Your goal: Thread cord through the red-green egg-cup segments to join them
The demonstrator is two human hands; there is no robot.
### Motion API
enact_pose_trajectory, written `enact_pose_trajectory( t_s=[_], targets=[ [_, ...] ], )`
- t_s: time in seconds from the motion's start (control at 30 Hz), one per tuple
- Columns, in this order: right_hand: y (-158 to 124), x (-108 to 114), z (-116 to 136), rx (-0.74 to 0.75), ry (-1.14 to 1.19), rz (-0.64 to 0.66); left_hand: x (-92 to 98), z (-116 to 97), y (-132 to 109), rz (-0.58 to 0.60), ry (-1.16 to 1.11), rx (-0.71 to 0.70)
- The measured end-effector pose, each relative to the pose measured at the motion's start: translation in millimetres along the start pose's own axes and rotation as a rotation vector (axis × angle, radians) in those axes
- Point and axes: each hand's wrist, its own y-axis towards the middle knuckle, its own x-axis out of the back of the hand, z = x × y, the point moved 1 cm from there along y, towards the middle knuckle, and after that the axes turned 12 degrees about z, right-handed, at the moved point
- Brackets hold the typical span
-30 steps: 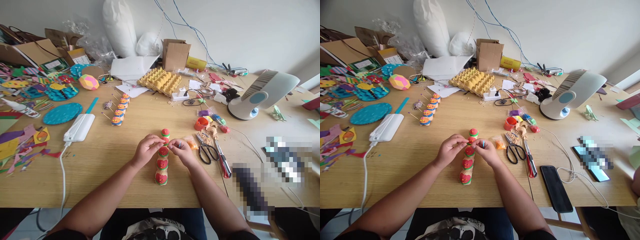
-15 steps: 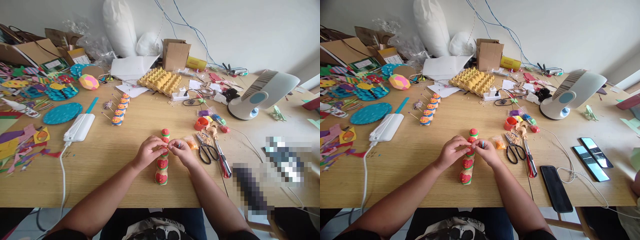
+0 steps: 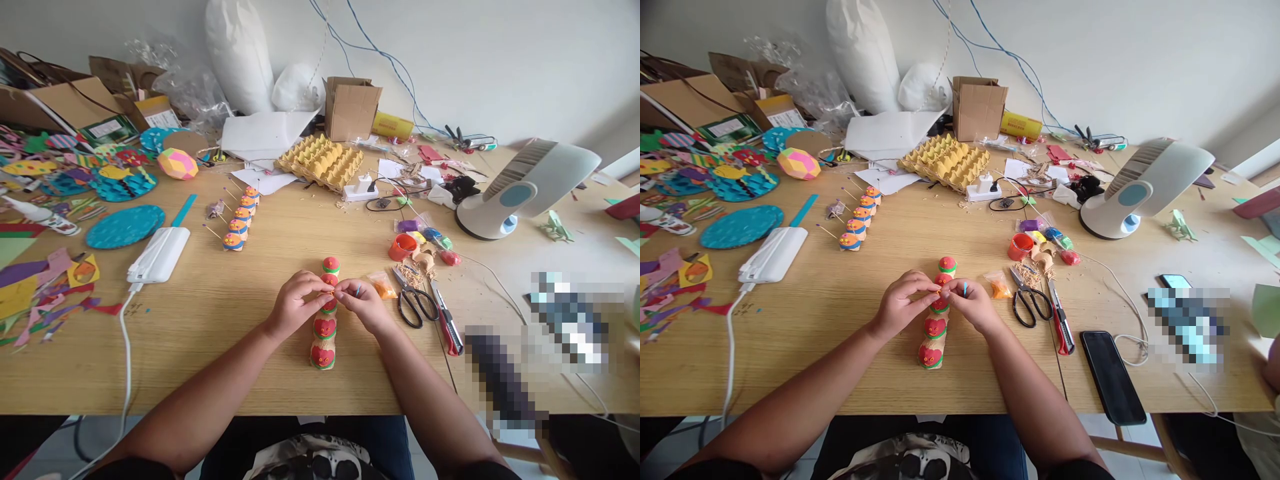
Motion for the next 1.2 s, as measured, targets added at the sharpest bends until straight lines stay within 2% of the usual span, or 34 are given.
enact_pose_trajectory(
  t_s=[1.2],
  targets=[
    [0.9,0.1,-0.8,0.003,0.065,0.005,-1.9,1.2,-0.5,0.013,-0.005,-0.023]
  ],
)
